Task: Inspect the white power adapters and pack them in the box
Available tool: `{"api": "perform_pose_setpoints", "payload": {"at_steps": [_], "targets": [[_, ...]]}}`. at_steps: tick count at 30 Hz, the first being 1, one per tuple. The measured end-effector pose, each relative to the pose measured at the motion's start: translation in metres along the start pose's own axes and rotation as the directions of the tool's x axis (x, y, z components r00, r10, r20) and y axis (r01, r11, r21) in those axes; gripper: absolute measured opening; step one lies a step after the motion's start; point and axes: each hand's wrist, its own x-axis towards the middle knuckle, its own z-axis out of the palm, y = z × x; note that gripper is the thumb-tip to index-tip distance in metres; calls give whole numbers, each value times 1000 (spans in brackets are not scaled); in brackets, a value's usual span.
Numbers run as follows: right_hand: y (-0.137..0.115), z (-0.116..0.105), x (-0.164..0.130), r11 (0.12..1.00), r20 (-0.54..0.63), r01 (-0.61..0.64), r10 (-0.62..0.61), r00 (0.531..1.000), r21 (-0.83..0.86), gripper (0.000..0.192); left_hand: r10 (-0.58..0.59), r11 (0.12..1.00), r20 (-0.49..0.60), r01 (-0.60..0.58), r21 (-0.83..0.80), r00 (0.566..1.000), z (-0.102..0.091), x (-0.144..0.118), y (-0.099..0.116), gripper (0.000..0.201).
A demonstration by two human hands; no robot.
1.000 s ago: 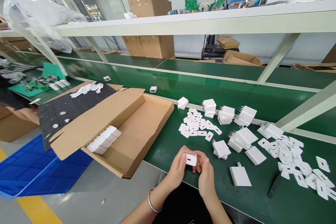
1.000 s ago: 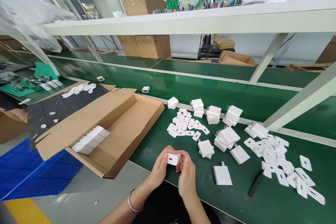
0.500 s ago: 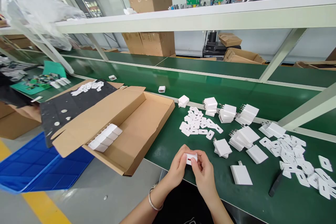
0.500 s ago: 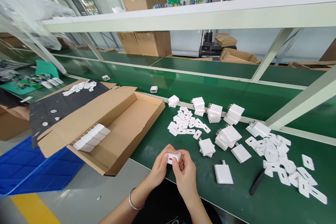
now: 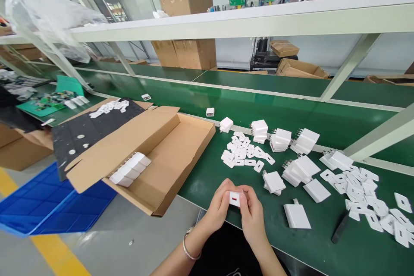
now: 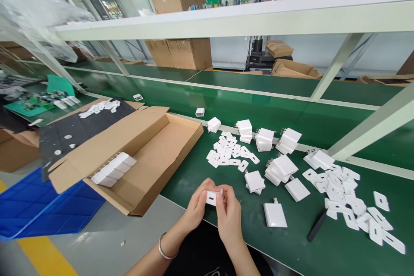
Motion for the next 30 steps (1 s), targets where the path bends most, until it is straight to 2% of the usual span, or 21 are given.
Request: {"api": "perform_pose_setpoints", "payload": {"at_steps": [6,11,15,18,24,30], "targets": [[1,1,-1,998,-40,15,-17,999,-55,41,-11,1000,2,11,18,1000,3,1,5,54],[0,3,2,999,-93,-8,4,996,-40,46,-12,1000,59,13,-19,998,3,0,9,65],[0,2,2,1000,-88,1,-2,996,-17,51,-6,999,89,9,-38,996,2,-2,7,53],[0,1,1,1000,-47,-3,3,999,-3,48,-24,999,67,26,-24,997,2,-2,4,43],[1,-2,0,999,8,-28,28,1000,-19,45,-46,999,42,46,1,998,2,-1,3,38],[7,0,0,993,-12,-65,66,998,102,66,26,995,16,-24,-95,1000,5,-3,-1,38]]}}
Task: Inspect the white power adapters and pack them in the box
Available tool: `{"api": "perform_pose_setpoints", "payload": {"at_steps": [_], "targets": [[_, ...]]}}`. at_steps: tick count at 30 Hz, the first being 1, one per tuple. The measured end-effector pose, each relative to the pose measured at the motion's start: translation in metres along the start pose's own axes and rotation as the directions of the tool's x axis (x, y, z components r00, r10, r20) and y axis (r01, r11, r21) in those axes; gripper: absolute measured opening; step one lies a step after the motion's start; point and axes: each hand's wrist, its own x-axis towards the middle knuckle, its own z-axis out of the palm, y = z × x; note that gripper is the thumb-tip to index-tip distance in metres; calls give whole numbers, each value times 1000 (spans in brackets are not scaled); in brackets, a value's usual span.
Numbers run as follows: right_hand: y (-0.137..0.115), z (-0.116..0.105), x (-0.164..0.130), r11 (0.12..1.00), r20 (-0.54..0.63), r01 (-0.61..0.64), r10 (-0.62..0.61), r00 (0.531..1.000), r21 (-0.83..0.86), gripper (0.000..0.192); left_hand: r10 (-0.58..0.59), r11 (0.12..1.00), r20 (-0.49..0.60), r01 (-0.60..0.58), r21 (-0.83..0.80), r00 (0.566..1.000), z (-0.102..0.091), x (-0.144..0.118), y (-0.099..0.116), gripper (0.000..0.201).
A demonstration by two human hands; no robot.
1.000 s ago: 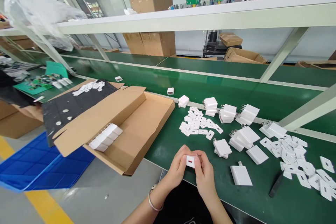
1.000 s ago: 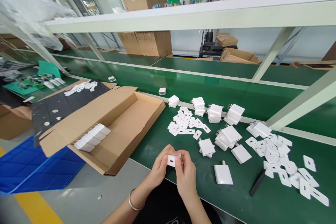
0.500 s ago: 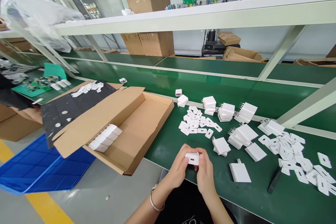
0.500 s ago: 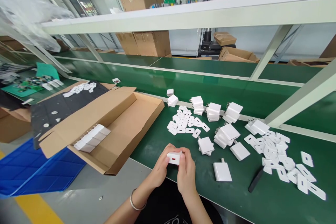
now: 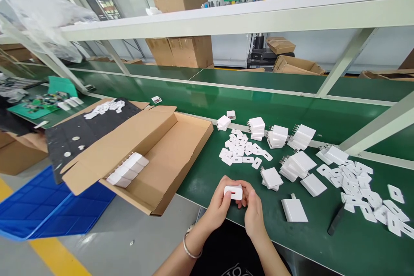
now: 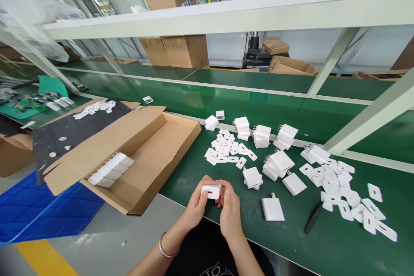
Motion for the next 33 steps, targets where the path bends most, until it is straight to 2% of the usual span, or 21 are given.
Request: {"api": "perform_pose_setpoints", "payload": {"at_steps": [2,4,6,8,11,15,20,25,28,30,31,33], "targets": [[2,2,0,999,-28,18,-17,999,35,68,5,999,-9,-5,37,1000,0,0,0,39],[2,4,0,998,-128,36,-29,991,53,61,6,994,-43,-1,113,999,0,-1,0,42],[0,5,1,999,-235,32,-23,972,38,50,-9,991,-117,25,134,993,-1,-1,0,45],[-2,6,2,999,-278,36,-41,960,-22,44,-46,994,-216,66,85,975,-1,0,-1,47],[-4,5,1,989,-260,80,-109,959,-123,48,-120,993,-317,116,-33,941,0,1,-4,49],[-1,4,-1,983,-235,87,-124,964,-161,56,-175,981,-344,133,-141,923,1,2,-8,53],[-1,3,-4,983,-169,111,-136,976,-149,56,-187,981,-307,165,-97,933,0,3,-5,56],[-2,3,-4,981,-180,128,-154,972,-149,46,-189,982,-268,180,-56,945,1,5,-1,61],[-3,0,-1,994,-178,98,-104,979,-43,55,-198,980,-269,192,-51,942,1,6,-2,64],[-9,-3,2,992,-130,42,-27,991,120,60,-203,979,-274,197,-52,940,1,6,-3,65],[-14,-6,3,973,-81,-3,22,996,233,61,-208,978,-276,202,-52,938,1,5,-4,65],[-26,-11,3,875,56,-111,96,994,470,65,-219,976,-280,214,-48,935,1,5,-5,65]]}}
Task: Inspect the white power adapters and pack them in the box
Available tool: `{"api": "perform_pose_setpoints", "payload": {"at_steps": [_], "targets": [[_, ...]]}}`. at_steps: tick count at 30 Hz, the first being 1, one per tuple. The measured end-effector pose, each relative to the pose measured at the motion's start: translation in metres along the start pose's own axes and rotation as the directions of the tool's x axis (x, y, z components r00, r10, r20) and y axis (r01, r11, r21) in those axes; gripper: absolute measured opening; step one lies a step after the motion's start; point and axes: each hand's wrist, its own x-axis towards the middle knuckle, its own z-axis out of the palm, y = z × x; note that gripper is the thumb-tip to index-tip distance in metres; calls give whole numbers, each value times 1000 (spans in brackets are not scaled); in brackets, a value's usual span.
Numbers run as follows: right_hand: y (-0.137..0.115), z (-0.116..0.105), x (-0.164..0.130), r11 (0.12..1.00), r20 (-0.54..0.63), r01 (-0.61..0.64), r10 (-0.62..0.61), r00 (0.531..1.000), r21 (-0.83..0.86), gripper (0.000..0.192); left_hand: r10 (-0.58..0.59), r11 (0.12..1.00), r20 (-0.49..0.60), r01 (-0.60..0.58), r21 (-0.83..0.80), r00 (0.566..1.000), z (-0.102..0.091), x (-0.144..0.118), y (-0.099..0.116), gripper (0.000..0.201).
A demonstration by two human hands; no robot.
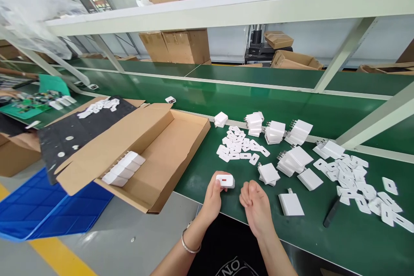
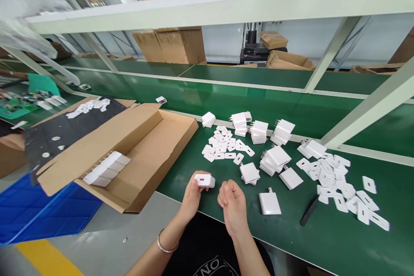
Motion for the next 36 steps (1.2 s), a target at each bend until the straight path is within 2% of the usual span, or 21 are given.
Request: {"api": "perform_pose_setpoints", "payload": {"at_steps": [2,4,7,10,14,17,20,22,23,26,29,36], "targets": [[-13,2,-6,969,109,-113,91,990,220,69,-2,1000,-2,2,4,1000,0,0,-1,65],[-23,4,-13,915,205,-201,134,969,350,70,1,1000,-4,-1,1,1000,-1,-1,-1,64],[-30,5,-20,858,285,-281,166,944,430,68,-1,1000,-12,0,-9,1000,-1,-1,-1,65],[-32,5,-19,854,256,-271,169,952,444,65,-10,1000,-16,10,-13,1000,-1,-1,0,66],[-26,5,-11,926,183,-208,156,971,315,68,-22,1000,-12,22,4,1000,-1,-1,3,67],[-11,5,-7,990,93,-139,136,986,20,68,-17,1000,-5,17,16,1000,-1,-1,5,67],[7,6,-7,939,-93,13,-48,994,-343,61,-6,1000,7,6,20,1000,-2,-1,5,64],[16,8,-8,886,-135,73,-150,980,-457,42,-2,1000,12,2,17,1000,-2,-1,5,64],[18,8,-8,876,-125,98,-177,976,-472,32,-2,1000,16,2,16,1000,-2,-2,4,64],[21,9,-9,869,-26,177,-213,977,-462,40,-2,1000,34,2,12,999,-3,-2,4,63],[22,9,-6,886,60,208,-202,978,-415,34,22,1000,59,-23,15,998,-2,-3,5,60],[26,13,1,953,28,154,-152,988,-259,27,73,997,71,-76,33,995,-2,-3,5,55]]}}
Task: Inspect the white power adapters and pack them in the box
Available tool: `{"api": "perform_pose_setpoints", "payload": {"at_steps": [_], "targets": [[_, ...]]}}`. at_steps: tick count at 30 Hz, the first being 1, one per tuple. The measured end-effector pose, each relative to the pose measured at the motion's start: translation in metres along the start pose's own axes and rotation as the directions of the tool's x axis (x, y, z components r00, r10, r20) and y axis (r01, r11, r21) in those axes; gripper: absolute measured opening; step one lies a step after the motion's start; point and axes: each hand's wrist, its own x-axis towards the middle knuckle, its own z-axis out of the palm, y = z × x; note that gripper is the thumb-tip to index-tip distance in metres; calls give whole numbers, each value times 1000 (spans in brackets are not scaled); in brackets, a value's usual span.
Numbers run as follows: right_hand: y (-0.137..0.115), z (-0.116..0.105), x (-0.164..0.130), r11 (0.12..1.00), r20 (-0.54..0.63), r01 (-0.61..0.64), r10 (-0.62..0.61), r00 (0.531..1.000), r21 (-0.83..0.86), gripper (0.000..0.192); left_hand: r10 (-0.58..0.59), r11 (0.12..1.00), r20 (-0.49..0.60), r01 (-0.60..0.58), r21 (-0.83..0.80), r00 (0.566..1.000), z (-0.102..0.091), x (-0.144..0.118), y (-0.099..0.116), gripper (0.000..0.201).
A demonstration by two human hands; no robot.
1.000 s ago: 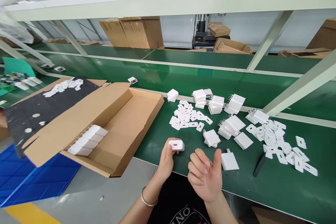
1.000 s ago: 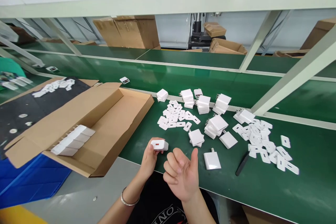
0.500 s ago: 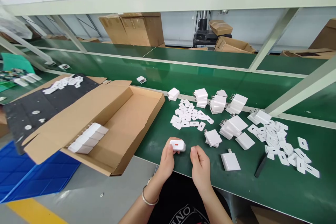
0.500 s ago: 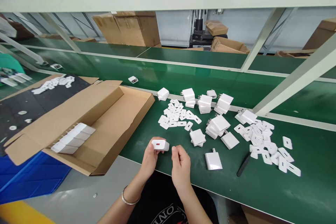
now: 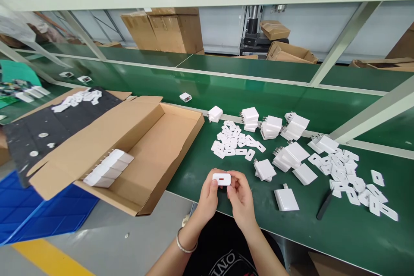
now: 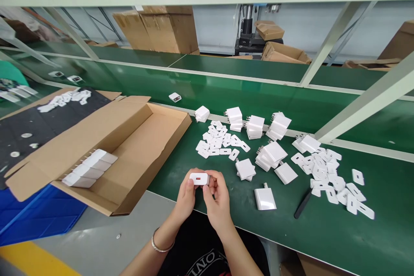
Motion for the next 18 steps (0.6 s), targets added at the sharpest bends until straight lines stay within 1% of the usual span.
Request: {"api": "perform_pose_setpoints", "payload": {"at_steps": [4,11,14,15,18], "targets": [[-2,1,2,999,-5,3,-3,1000,40,26,1,1000,6,-1,-11,1000,0,1,-1,55],[-3,2,4,999,-22,25,-24,999,31,25,11,999,-8,-11,40,1000,1,2,2,56],[-1,4,3,1000,-35,26,-26,999,9,22,12,999,4,-12,30,1000,1,2,3,54],[0,4,3,1000,-32,20,-19,999,4,23,6,1000,12,-7,13,1000,1,2,3,54],[1,5,1,999,-11,5,-4,1000,40,35,-6,1000,12,6,-19,1000,1,2,2,53]]}}
